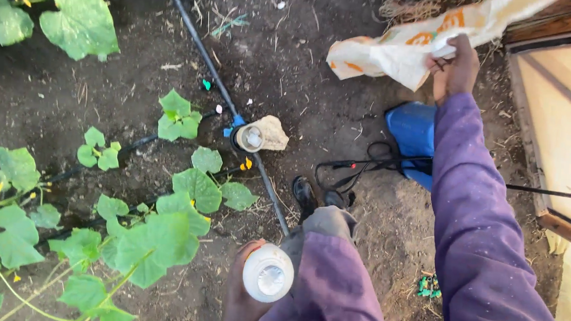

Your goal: Opening a bottle of liquid, using snips to remove the seal, and pouring the contents into a measuring cup.

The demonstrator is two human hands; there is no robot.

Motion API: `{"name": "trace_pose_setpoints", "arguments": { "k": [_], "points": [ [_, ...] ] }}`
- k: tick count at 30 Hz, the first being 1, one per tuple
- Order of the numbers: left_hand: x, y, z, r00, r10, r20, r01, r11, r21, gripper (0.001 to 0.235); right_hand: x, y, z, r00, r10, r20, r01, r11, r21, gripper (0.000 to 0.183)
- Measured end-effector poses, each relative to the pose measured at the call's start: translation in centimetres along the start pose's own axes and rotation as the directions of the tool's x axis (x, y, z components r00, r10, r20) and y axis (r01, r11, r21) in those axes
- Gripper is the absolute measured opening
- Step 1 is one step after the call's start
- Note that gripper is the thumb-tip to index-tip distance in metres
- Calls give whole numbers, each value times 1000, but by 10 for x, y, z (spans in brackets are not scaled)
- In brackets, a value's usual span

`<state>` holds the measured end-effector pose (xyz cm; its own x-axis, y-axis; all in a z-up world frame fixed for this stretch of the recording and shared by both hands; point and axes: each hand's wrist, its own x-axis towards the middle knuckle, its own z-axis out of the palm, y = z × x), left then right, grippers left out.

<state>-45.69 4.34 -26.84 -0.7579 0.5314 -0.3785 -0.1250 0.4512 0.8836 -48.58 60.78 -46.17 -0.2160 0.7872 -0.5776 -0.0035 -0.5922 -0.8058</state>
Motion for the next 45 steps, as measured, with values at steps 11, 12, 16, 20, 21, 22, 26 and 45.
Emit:
{"name": "trace_pose_setpoints", "arguments": {
  "k": [11,12,16,20,21,22,26,45],
  "points": [
    [149,76,27,988,140,-64,-145,987,-74,82,17,173,-241,988,52,-148,-157,291,-944,46],
    [175,85,29,981,180,-68,-184,981,-61,80,31,217,-270,981,132,-145,-151,39,-988,64],
    [254,122,56,973,226,-51,-229,973,-43,76,-80,268,-307,914,255,-314,-403,494,-771,52],
    [344,165,45,930,346,120,-343,938,-44,77,-49,267,-239,914,287,-287,-390,425,-817,64],
    [351,179,42,907,357,225,-352,934,-63,81,-45,253,-238,913,313,-261,-368,354,-860,72],
    [365,192,50,914,345,212,-339,939,-67,81,-39,241,-241,912,316,-260,-364,336,-869,72],
    [428,231,63,904,354,240,-316,931,-181,68,-18,305,-259,993,108,54,43,102,-994,86],
    [526,244,26,946,184,266,-183,983,-29,79,79,137,20,851,457,-260,-337,93,-937,58]
  ]
}}
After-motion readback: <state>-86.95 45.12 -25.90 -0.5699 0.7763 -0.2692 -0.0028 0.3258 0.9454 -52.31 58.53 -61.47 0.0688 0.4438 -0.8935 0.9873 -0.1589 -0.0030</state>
